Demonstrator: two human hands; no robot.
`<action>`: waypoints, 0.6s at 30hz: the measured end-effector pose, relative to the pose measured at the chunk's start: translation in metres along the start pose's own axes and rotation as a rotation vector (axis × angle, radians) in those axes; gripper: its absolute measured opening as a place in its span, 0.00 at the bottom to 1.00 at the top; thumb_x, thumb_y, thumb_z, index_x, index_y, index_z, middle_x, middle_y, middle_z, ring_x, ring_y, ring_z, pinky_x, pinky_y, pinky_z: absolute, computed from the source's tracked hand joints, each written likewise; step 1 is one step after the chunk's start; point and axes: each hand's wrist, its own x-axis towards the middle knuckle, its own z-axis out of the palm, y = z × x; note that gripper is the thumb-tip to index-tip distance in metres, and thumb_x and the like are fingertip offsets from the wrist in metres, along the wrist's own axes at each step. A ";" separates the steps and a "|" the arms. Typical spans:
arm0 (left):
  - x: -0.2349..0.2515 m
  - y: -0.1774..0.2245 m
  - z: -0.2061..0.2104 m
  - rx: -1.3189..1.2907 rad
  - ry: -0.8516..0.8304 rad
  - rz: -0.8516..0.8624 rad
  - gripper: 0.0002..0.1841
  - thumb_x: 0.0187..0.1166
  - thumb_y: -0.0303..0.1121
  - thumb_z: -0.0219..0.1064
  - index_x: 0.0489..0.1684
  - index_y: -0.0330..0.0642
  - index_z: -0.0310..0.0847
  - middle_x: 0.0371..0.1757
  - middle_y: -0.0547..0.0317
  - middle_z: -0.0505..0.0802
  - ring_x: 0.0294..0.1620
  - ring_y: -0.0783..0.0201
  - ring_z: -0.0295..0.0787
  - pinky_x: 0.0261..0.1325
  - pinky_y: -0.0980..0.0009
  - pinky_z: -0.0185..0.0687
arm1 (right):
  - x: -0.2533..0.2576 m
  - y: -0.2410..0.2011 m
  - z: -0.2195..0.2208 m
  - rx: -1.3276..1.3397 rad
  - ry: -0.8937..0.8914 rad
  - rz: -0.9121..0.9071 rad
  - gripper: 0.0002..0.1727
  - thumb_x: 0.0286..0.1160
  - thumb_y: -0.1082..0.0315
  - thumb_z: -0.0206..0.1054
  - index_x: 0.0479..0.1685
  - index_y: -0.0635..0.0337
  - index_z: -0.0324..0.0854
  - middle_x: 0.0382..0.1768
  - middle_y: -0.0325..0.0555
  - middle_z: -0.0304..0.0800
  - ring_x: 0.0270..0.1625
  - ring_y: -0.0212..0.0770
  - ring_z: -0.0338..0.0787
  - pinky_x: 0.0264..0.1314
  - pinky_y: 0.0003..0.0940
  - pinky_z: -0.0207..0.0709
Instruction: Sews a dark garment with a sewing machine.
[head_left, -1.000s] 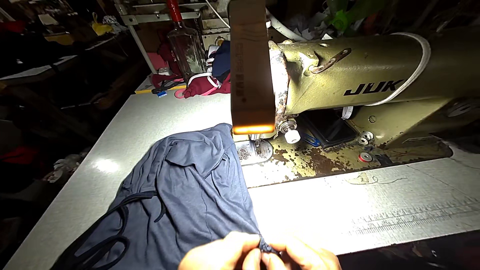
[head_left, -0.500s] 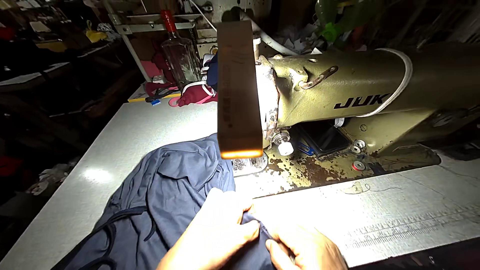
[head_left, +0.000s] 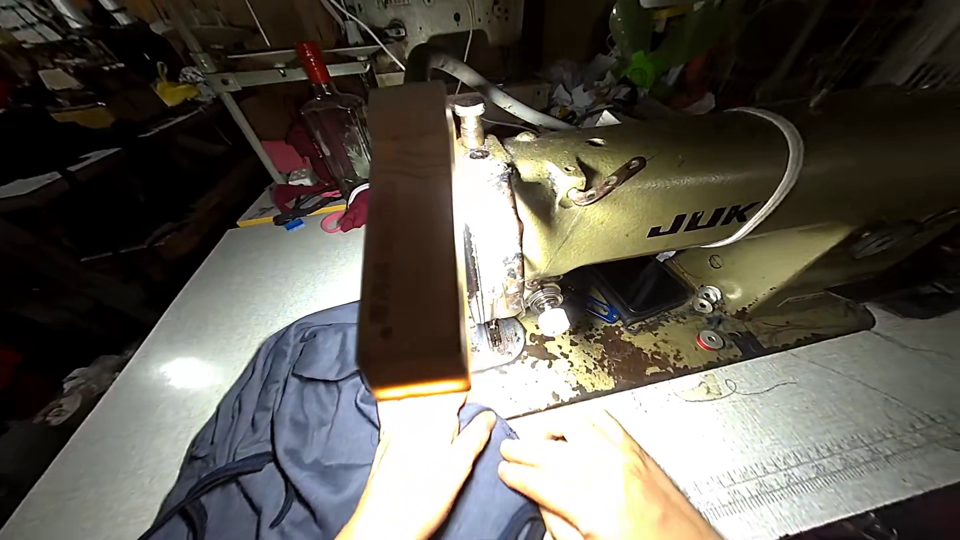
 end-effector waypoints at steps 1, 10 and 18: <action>0.007 -0.005 0.003 0.014 0.012 0.009 0.20 0.75 0.56 0.60 0.31 0.51 0.90 0.35 0.66 0.88 0.48 0.61 0.85 0.55 0.48 0.69 | 0.006 0.007 0.004 -0.034 0.022 -0.019 0.16 0.80 0.66 0.60 0.54 0.39 0.92 0.58 0.26 0.95 0.61 0.39 0.88 0.60 0.43 0.73; 0.077 -0.038 0.007 -0.263 -0.077 0.019 0.10 0.69 0.44 0.74 0.35 0.49 0.92 0.35 0.69 0.94 0.43 0.75 0.90 0.53 0.70 0.85 | 0.055 0.053 -0.009 0.236 -0.164 0.171 0.17 0.82 0.61 0.61 0.59 0.44 0.94 0.62 0.31 0.94 0.68 0.41 0.85 0.73 0.48 0.69; 0.078 -0.037 0.015 -0.104 0.053 0.085 0.17 0.68 0.52 0.66 0.31 0.49 0.93 0.36 0.66 0.92 0.50 0.63 0.83 0.59 0.50 0.66 | 0.051 0.052 0.008 0.240 0.049 0.246 0.14 0.72 0.60 0.66 0.49 0.41 0.97 0.58 0.25 0.96 0.62 0.37 0.90 0.67 0.55 0.72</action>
